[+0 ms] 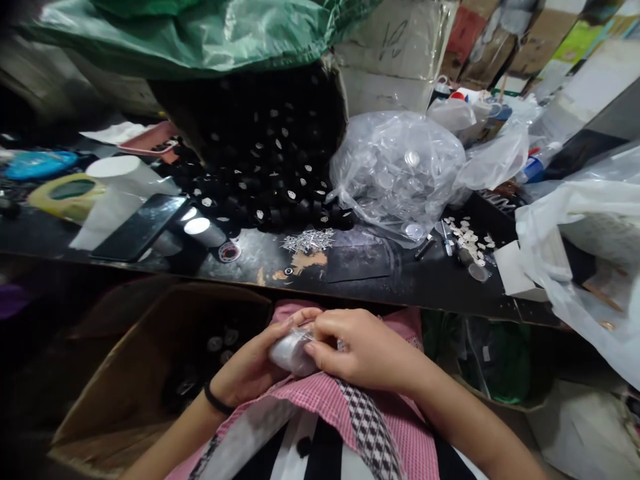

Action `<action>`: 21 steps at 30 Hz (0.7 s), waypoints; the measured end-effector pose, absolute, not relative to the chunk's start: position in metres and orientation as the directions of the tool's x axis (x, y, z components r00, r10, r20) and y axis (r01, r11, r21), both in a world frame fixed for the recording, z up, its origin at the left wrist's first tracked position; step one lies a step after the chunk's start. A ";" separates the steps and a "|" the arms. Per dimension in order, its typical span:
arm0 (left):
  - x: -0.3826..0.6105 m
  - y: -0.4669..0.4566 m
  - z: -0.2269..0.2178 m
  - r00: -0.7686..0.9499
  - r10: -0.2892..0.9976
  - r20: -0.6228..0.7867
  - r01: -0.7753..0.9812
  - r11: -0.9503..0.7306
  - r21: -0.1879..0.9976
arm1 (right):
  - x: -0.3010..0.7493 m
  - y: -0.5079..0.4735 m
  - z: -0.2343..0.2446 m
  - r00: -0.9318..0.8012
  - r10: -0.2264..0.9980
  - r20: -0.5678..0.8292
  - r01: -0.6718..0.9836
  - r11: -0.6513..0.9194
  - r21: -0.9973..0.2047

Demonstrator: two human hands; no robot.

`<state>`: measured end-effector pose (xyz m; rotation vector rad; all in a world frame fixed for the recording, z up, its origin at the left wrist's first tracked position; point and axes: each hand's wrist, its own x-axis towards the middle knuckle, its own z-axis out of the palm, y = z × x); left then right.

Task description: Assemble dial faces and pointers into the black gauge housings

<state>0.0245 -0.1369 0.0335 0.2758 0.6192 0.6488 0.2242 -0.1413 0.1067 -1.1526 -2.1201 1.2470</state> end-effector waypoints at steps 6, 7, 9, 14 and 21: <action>0.040 -0.139 0.027 0.586 0.658 -0.473 -0.575 0.749 0.329 | 0.218 -0.139 0.099 -0.423 0.905 -0.042 0.223 0.059 -0.973; 0.040 -0.140 0.027 0.586 0.660 -0.471 -0.585 0.746 0.317 | 0.217 -0.138 0.098 -0.424 0.905 -0.033 0.237 0.076 -0.969; 0.039 -0.141 0.028 0.584 0.664 -0.467 -0.600 0.741 0.302 | 0.214 -0.138 0.099 -0.450 0.893 -0.024 0.265 0.108 -0.958; 0.032 -0.142 0.031 0.600 0.639 -0.482 -0.576 0.763 0.294 | 0.216 -0.138 0.101 -0.509 0.860 -0.014 0.268 0.143 -0.953; 0.018 -0.138 0.030 0.717 0.638 -0.282 -0.558 0.767 0.316 | 0.227 -0.126 0.108 -0.124 0.986 0.110 -0.291 0.070 -0.954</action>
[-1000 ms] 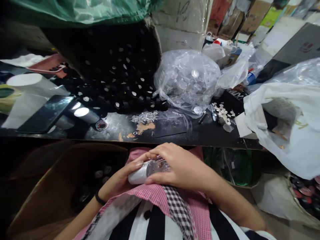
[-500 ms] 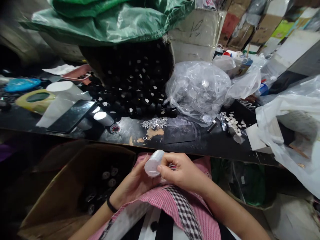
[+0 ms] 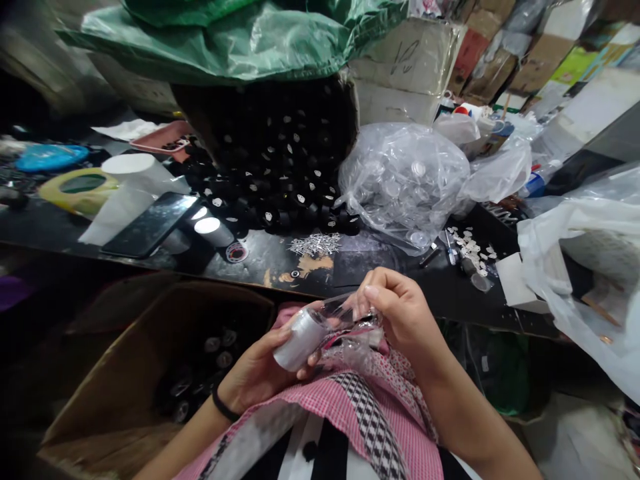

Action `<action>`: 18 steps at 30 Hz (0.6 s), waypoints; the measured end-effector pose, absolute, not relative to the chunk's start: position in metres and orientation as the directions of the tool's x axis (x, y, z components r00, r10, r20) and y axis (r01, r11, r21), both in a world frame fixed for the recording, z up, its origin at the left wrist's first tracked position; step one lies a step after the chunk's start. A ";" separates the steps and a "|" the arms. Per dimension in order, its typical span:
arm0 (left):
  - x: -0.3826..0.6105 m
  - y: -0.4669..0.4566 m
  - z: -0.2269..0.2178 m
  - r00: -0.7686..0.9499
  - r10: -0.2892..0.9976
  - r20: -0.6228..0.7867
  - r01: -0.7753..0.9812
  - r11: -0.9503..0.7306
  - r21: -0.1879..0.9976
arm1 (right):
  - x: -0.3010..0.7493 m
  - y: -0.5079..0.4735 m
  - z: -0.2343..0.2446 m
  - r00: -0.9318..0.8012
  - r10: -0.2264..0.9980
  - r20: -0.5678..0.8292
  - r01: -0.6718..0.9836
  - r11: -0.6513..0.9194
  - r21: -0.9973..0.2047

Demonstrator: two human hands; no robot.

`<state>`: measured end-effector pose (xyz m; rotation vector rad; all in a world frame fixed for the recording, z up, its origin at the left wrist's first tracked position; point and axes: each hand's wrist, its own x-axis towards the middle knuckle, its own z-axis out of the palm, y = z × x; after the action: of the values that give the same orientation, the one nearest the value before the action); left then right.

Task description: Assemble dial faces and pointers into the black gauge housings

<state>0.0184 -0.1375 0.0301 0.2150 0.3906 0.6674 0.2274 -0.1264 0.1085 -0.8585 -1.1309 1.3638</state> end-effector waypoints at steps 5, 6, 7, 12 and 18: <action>0.024 -0.141 0.016 0.774 0.577 -0.263 -0.492 0.808 0.324 | 0.220 -0.121 0.126 -0.150 0.977 0.150 -0.461 0.065 -0.885; 0.026 -0.143 0.012 0.761 0.579 -0.292 -0.496 0.810 0.312 | 0.218 -0.121 0.129 -0.149 0.976 0.158 -0.484 0.068 -0.872; 0.028 -0.145 0.007 0.747 0.582 -0.321 -0.503 0.810 0.300 | 0.215 -0.121 0.132 -0.154 0.975 0.163 -0.501 0.065 -0.863; 0.040 -0.150 -0.008 0.718 0.582 -0.381 -0.512 0.813 0.277 | 0.209 -0.125 0.143 -0.266 0.947 0.179 -0.566 -0.003 -0.824; 0.055 -0.159 -0.016 0.767 0.554 -0.323 -0.469 0.828 0.307 | 0.208 -0.131 0.143 -0.278 0.937 0.211 -0.624 -0.009 -0.781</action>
<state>0.0553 -0.1594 -0.0157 0.2141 0.4164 0.5599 0.2082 -0.1313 0.1432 -0.4455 -0.9682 1.6067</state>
